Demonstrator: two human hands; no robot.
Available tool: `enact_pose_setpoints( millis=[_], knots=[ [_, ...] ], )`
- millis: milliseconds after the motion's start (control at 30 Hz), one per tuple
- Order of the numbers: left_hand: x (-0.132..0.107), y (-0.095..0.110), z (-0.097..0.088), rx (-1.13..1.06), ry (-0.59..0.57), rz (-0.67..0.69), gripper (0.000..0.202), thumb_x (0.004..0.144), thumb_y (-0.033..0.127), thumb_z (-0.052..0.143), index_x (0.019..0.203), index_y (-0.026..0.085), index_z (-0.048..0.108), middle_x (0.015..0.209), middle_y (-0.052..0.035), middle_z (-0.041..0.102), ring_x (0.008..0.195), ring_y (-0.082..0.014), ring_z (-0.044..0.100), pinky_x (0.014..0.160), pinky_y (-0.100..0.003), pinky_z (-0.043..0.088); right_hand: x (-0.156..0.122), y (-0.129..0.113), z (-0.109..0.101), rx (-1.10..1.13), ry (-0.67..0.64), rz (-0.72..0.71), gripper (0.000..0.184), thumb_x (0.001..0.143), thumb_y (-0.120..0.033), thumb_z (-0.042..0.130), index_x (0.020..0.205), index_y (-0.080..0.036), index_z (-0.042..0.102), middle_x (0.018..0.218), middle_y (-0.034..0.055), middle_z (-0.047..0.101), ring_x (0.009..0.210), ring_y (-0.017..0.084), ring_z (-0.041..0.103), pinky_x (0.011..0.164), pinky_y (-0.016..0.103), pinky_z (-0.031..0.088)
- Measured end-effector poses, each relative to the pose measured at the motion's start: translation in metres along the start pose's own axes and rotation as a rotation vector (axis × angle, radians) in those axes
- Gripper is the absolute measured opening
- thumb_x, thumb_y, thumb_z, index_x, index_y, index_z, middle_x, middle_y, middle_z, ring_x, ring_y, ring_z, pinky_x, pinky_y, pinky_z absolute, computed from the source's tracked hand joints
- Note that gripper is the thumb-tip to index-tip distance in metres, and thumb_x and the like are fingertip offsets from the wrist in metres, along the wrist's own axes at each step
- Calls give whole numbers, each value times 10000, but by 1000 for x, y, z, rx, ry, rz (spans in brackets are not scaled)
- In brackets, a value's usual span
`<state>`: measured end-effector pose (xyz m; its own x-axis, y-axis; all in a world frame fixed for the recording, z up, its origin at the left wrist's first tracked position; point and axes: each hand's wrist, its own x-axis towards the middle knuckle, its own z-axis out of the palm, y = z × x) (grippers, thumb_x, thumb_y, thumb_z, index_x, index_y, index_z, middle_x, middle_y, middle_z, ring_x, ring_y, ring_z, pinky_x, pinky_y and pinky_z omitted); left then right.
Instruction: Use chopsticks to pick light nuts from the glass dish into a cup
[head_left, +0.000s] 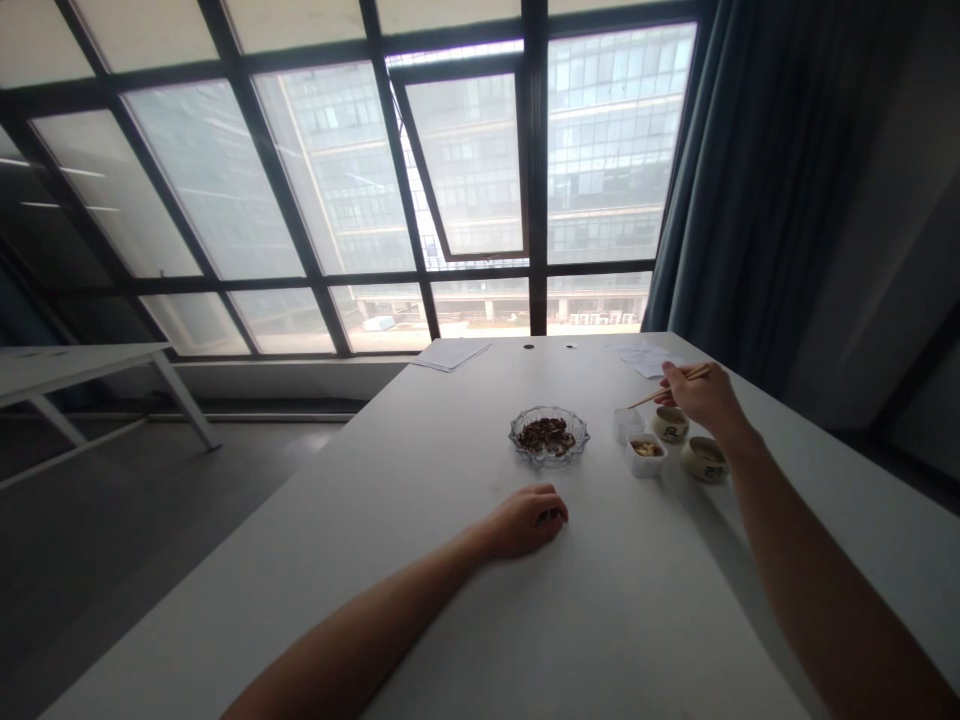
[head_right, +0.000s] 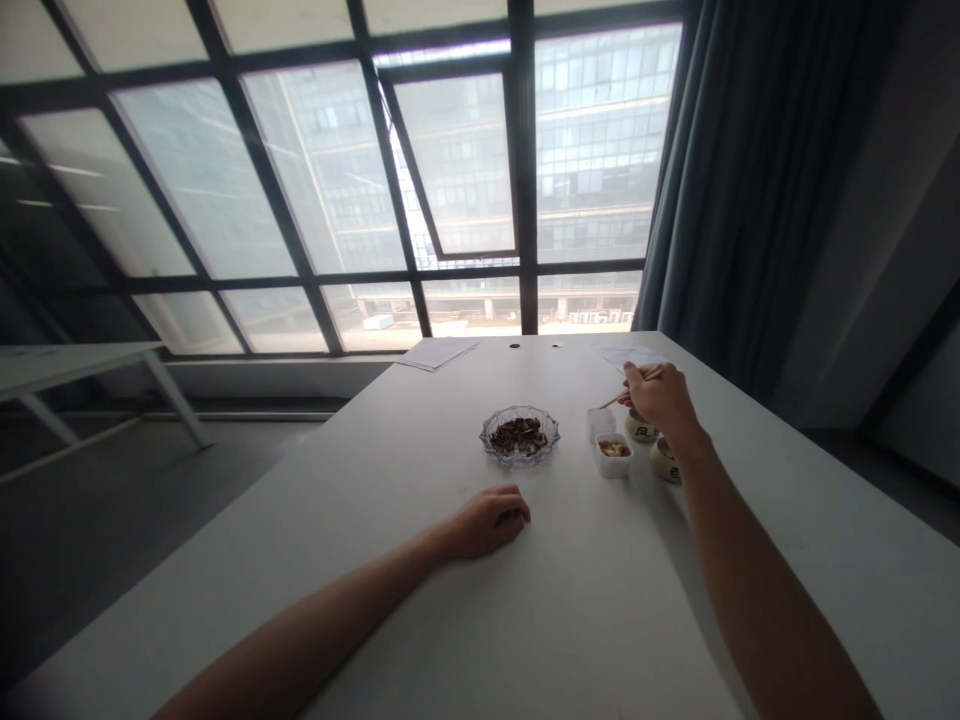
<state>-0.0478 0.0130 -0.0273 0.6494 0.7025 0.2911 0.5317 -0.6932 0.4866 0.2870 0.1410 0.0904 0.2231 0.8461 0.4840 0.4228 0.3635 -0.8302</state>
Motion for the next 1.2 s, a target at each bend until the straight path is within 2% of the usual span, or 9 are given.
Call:
enact_pose_setpoints(
  millis=[167, 367, 500, 633, 800, 967, 1200],
  knots=[
    [1, 1, 1, 1, 4, 4, 188, 906, 139, 579, 1020, 185, 722, 989, -58, 672, 877, -164, 625, 820, -226, 494, 2, 2, 1, -21, -5, -15, 403, 867, -531, 712, 658, -187, 705, 605, 173, 726, 546, 316, 741, 530, 381, 630],
    [2, 1, 1, 0, 6, 6, 189, 907, 140, 576, 1017, 182, 723, 989, -60, 672, 876, -163, 624, 818, -223, 494, -11, -20, 12, 81, -45, -31, 503, 840, -629, 718, 687, -150, 713, 664, 152, 743, 552, 289, 747, 492, 347, 630],
    [3, 1, 1, 5, 0, -6, 186, 902, 141, 584, 1016, 186, 723, 997, -63, 677, 895, -172, 627, 838, -236, 499, -26, -34, 23, 150, -175, -120, 586, 825, -704, 694, 732, -127, 726, 713, 138, 755, 582, 262, 755, 519, 314, 635],
    [4, 3, 0, -1, 0, -2, 185, 905, 144, 581, 1020, 185, 720, 1003, -63, 676, 891, -170, 626, 839, -239, 499, -39, -43, 34, 170, -363, -162, 577, 837, -711, 675, 762, -141, 727, 741, 135, 765, 650, 265, 767, 564, 309, 631],
    [4, 4, 0, -5, 4, -5, 190, 905, 146, 583, 1028, 192, 720, 1002, -63, 677, 888, -171, 620, 834, -244, 499, -47, -36, 49, 101, -526, -204, 541, 870, -682, 654, 748, -159, 716, 708, 121, 760, 654, 256, 759, 561, 290, 598],
    [4, 6, -1, -5, 5, 2, 196, 899, 139, 582, 1025, 190, 724, 990, -62, 677, 886, -172, 620, 835, -242, 500, -49, -25, 60, 59, -554, -211, 528, 910, -649, 609, 704, -171, 696, 653, 92, 743, 618, 234, 742, 561, 276, 573],
    [6, 7, -2, -2, 1, 4, 200, 890, 131, 585, 1020, 189, 724, 975, -56, 670, 863, -163, 618, 821, -232, 499, -54, -23, 68, 23, -580, -220, 489, 926, -579, 595, 650, -181, 659, 608, 74, 729, 557, 208, 703, 539, 273, 551]
  ],
)
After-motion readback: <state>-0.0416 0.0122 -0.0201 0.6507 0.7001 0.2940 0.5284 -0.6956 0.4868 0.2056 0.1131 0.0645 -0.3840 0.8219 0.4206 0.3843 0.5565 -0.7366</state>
